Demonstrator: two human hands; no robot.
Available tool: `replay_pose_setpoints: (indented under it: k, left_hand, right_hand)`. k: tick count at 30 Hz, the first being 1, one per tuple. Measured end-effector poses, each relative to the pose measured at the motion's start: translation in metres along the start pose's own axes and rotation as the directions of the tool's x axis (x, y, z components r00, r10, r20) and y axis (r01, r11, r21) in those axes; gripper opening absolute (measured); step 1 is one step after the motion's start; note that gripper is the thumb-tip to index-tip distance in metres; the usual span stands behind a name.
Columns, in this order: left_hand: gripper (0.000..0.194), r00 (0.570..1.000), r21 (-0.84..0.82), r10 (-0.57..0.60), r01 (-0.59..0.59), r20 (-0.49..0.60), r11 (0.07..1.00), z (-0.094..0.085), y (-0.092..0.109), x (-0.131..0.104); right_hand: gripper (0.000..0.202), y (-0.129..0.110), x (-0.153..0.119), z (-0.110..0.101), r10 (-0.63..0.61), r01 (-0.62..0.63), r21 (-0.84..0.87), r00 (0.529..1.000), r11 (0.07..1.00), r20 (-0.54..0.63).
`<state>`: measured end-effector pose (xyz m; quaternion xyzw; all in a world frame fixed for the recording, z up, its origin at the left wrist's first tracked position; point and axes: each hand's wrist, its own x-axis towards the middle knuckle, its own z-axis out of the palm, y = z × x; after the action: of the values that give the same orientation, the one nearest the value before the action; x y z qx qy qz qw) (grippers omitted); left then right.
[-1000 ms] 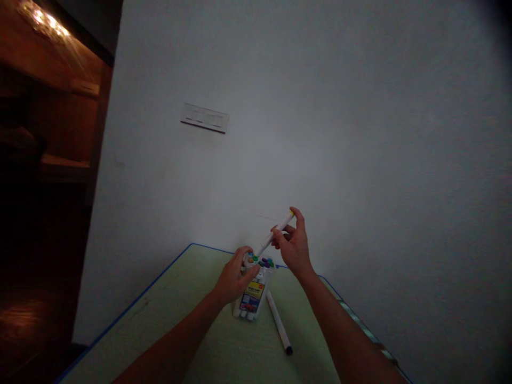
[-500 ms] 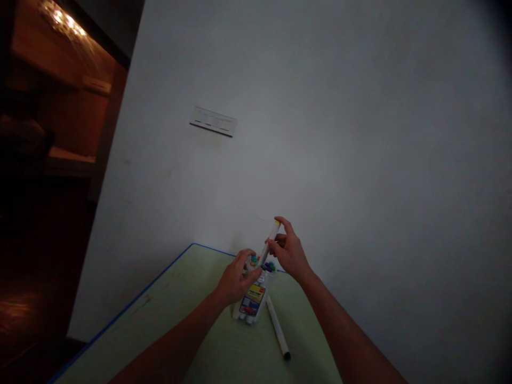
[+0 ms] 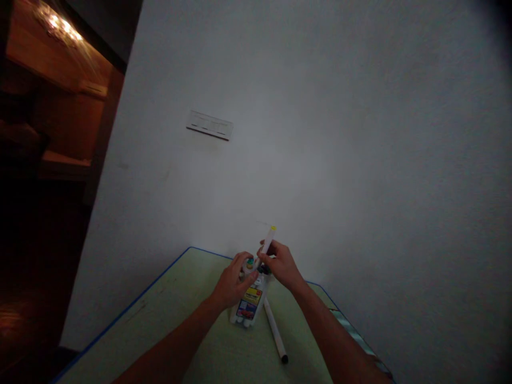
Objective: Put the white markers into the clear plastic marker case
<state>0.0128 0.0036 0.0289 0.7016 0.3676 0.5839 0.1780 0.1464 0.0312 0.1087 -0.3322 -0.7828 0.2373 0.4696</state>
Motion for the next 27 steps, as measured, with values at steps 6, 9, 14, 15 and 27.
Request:
replay_pose_setpoints:
  k: [6,9,14,15,27]
  left_hand:
    - [0.036,1.0,0.028,-0.019,0.019,-0.001,0.999,-0.001,-0.001,-0.001]
    - [0.037,1.0,0.018,-0.024,0.024,0.0,1.0,-0.001,0.0,-0.001]
    - [0.037,1.0,0.015,-0.004,0.004,-0.004,1.0,-0.001,0.0,-0.001]
    - [0.037,1.0,0.016,-0.001,0.001,-0.008,1.0,-0.001,0.0,-0.001]
    - [0.036,1.0,0.019,-0.01,0.01,-0.005,1.0,-0.001,-0.002,-0.001]
  right_hand:
    - [0.026,-0.021,0.011,-0.022,-0.031,0.06,0.242,0.992,0.968,-0.123]
    - [0.028,-0.031,0.016,-0.044,0.01,-0.01,0.013,1.0,1.0,-0.005]
    - [0.013,-0.029,0.012,-0.075,0.153,-0.063,-0.412,0.97,0.909,0.187]
    - [0.01,-0.029,0.011,-0.08,0.189,-0.065,-0.462,0.955,0.884,0.228]
    - [0.009,-0.05,0.035,-0.087,0.239,-0.028,-0.551,0.919,0.834,0.314]
